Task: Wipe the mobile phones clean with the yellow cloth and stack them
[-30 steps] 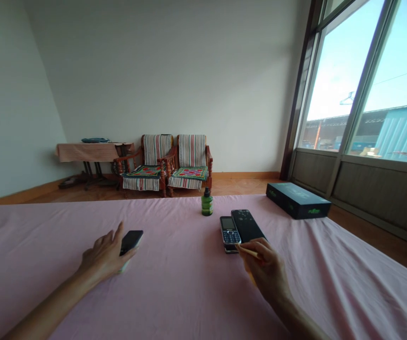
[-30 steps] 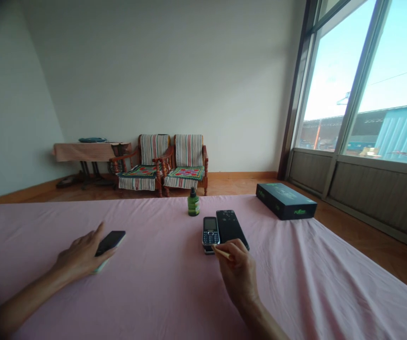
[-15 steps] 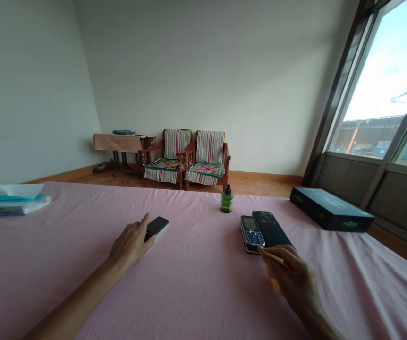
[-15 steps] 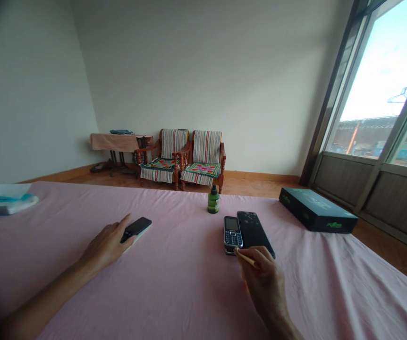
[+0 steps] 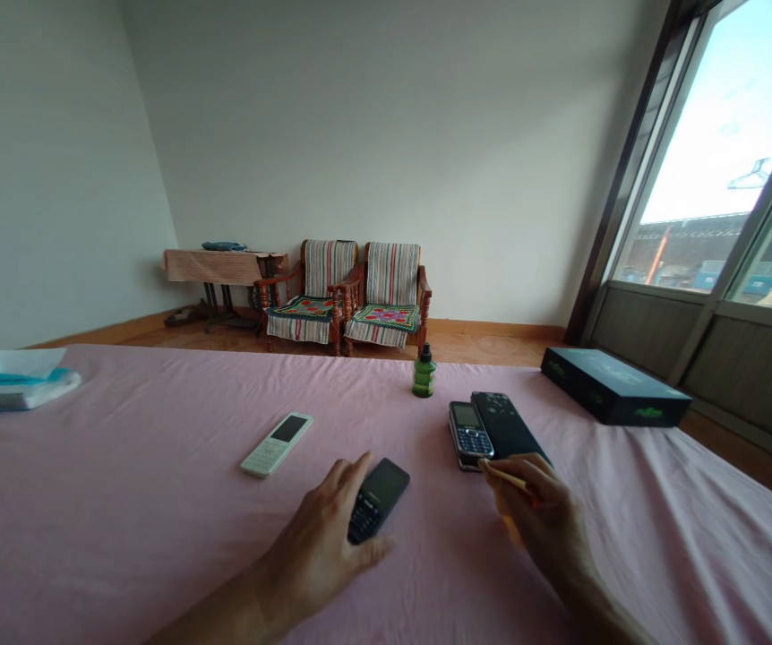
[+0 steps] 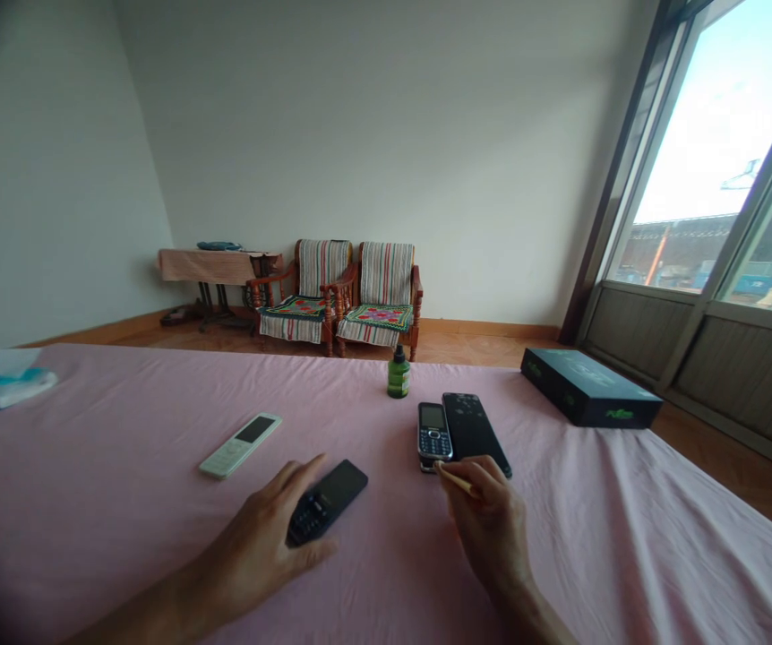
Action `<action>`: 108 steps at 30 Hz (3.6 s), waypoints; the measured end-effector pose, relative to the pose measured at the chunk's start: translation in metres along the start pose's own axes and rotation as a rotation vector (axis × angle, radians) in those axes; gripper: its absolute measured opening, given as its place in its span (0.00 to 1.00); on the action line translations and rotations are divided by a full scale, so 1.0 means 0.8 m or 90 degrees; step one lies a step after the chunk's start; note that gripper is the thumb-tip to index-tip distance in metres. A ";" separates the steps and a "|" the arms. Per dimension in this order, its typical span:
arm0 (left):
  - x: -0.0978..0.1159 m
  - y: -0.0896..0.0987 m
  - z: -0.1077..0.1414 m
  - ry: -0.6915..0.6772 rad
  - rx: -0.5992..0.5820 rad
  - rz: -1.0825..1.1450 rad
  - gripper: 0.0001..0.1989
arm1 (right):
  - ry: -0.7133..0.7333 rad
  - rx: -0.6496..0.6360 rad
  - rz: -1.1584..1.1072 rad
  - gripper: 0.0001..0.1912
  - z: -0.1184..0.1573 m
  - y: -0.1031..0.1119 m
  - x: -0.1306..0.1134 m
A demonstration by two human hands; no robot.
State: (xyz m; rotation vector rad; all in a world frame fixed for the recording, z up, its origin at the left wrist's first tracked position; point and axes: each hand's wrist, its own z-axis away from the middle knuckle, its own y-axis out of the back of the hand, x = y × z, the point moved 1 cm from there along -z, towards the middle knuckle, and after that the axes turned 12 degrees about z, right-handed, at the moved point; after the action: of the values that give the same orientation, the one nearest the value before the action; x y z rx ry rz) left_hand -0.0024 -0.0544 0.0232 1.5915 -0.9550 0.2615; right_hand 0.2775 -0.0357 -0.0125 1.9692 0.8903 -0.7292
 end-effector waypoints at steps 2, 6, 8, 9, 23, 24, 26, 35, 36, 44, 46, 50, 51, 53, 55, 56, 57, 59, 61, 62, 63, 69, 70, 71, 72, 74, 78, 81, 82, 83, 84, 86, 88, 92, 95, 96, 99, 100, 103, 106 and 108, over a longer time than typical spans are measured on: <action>0.012 0.000 0.003 0.004 -0.049 0.035 0.44 | 0.005 0.003 0.001 0.12 0.001 0.000 -0.002; 0.008 0.009 -0.007 -0.020 -0.151 0.081 0.49 | 0.027 0.014 0.037 0.11 0.002 -0.001 -0.008; -0.005 0.013 -0.017 -0.023 -0.202 0.067 0.53 | 0.042 0.016 0.062 0.10 0.003 -0.002 -0.011; -0.011 0.013 -0.023 -0.024 -0.231 0.055 0.55 | 0.052 0.014 0.071 0.10 0.004 -0.004 -0.013; -0.024 -0.016 -0.019 -0.027 -0.205 0.026 0.65 | 0.263 -0.114 0.180 0.13 0.009 -0.034 -0.066; -0.026 -0.015 -0.017 -0.026 -0.209 0.037 0.65 | 0.299 -0.135 0.190 0.15 0.006 -0.040 -0.078; -0.028 -0.012 -0.015 -0.032 -0.215 0.060 0.65 | 0.341 -0.183 0.209 0.16 -0.002 -0.056 -0.098; -0.034 -0.015 -0.012 0.017 -0.189 0.119 0.72 | 0.305 -0.218 0.178 0.18 -0.016 -0.119 -0.081; -0.034 -0.017 -0.012 0.020 -0.185 0.123 0.72 | 0.299 -0.225 0.173 0.17 -0.010 -0.119 -0.080; -0.029 -0.017 -0.014 -0.031 -0.132 0.161 0.72 | 0.316 -0.311 0.119 0.16 0.026 -0.100 -0.100; -0.028 -0.016 -0.013 -0.022 -0.131 0.159 0.71 | 0.315 -0.311 0.128 0.16 0.014 -0.105 -0.098; -0.025 -0.015 -0.012 0.004 -0.145 0.140 0.70 | 0.315 -0.276 0.181 0.15 -0.012 -0.117 -0.095; -0.025 -0.015 -0.012 0.006 -0.147 0.136 0.70 | 0.313 -0.278 0.184 0.15 -0.013 -0.118 -0.096; -0.025 -0.015 -0.013 -0.001 -0.145 0.136 0.70 | 0.309 -0.301 0.177 0.16 -0.004 -0.115 -0.101; -0.026 -0.017 -0.014 -0.026 -0.137 0.139 0.71 | 0.311 -0.330 0.157 0.17 0.011 -0.109 -0.108; -0.027 -0.018 -0.015 -0.040 -0.133 0.139 0.71 | 0.315 -0.343 0.146 0.17 0.019 -0.106 -0.111; -0.027 -0.018 -0.016 -0.051 -0.129 0.138 0.72 | 0.320 -0.345 0.139 0.17 0.025 -0.104 -0.114; -0.028 -0.019 -0.016 -0.055 -0.123 0.134 0.72 | 0.320 -0.346 0.138 0.16 0.030 -0.103 -0.116; -0.028 -0.019 -0.015 -0.036 -0.125 0.133 0.71 | 0.315 -0.334 0.161 0.16 0.023 -0.106 -0.112; -0.028 -0.018 -0.015 -0.025 -0.127 0.133 0.71 | 0.310 -0.320 0.183 0.16 0.015 -0.108 -0.109; -0.028 -0.017 -0.014 -0.017 -0.129 0.134 0.70 | 0.317 -0.303 0.211 0.15 0.007 -0.112 -0.105; -0.029 -0.016 -0.012 0.007 -0.157 0.132 0.71 | 0.284 -0.204 0.264 0.13 -0.028 -0.120 -0.084; -0.030 -0.016 -0.012 0.015 -0.164 0.131 0.71 | 0.286 -0.203 0.263 0.13 -0.026 -0.119 -0.083; -0.031 -0.017 -0.012 0.022 -0.166 0.130 0.71 | 0.292 -0.208 0.260 0.13 -0.023 -0.118 -0.084; -0.031 -0.017 -0.012 0.025 -0.165 0.130 0.71 | 0.302 -0.219 0.255 0.13 -0.017 -0.115 -0.085; -0.031 -0.018 -0.013 0.016 -0.153 0.135 0.72 | 0.320 -0.250 0.237 0.13 -0.003 -0.110 -0.091; -0.027 -0.017 -0.015 -0.013 -0.135 0.142 0.74 | 0.340 -0.316 0.194 0.15 0.021 -0.103 -0.102; -0.024 -0.015 -0.015 -0.010 -0.135 0.135 0.73 | 0.337 -0.309 0.211 0.15 0.016 -0.108 -0.100; -0.023 -0.014 -0.014 -0.009 -0.138 0.132 0.72 | 0.333 -0.298 0.227 0.14 0.011 -0.112 -0.098; -0.022 -0.013 -0.014 -0.009 -0.140 0.131 0.71 | 0.331 -0.284 0.242 0.14 0.006 -0.116 -0.097; -0.022 -0.013 -0.013 -0.009 -0.139 0.131 0.71 | 0.325 -0.270 0.252 0.13 0.002 -0.120 -0.095; -0.023 -0.014 -0.012 -0.013 -0.133 0.133 0.70 | 0.308 -0.254 0.251 0.13 -0.001 -0.125 -0.094; -0.027 -0.016 -0.012 -0.020 -0.124 0.133 0.70 | 0.297 -0.260 0.229 0.14 0.005 -0.123 -0.096; -0.030 -0.019 -0.014 -0.024 -0.127 0.115 0.70 | 0.289 -0.296 0.168 0.15 0.019 -0.109 -0.102; -0.023 -0.012 -0.016 -0.030 -0.156 0.091 0.58 | 0.266 -0.245 0.179 0.16 0.010 -0.101 -0.095; -0.020 -0.010 -0.017 -0.040 -0.166 0.086 0.54 | 0.261 -0.214 0.195 0.16 0.005 -0.100 -0.091; -0.014 -0.005 -0.018 -0.041 -0.170 0.081 0.49 | 0.265 -0.183 0.221 0.14 -0.003 -0.100 -0.081; -0.014 -0.005 -0.018 -0.027 -0.170 0.076 0.50 | 0.268 -0.195 0.221 0.13 -0.002 -0.101 -0.079; -0.018 -0.008 -0.019 0.010 -0.182 0.058 0.54 | 0.269 -0.244 0.206 0.13 0.009 -0.105 -0.082; -0.021 -0.011 -0.020 -0.007 -0.168 0.068 0.50 | 0.281 -0.272 0.181 0.14 0.017 -0.111 -0.092; -0.019 -0.010 -0.021 -0.024 -0.149 0.081 0.45 | 0.300 -0.270 0.187 0.12 0.015 -0.117 -0.096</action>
State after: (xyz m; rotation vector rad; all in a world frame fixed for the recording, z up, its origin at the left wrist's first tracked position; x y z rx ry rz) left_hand -0.0007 -0.0332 0.0121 1.3282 -1.0768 0.2008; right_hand 0.1560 -0.0325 -0.0024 1.8472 0.9062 0.0997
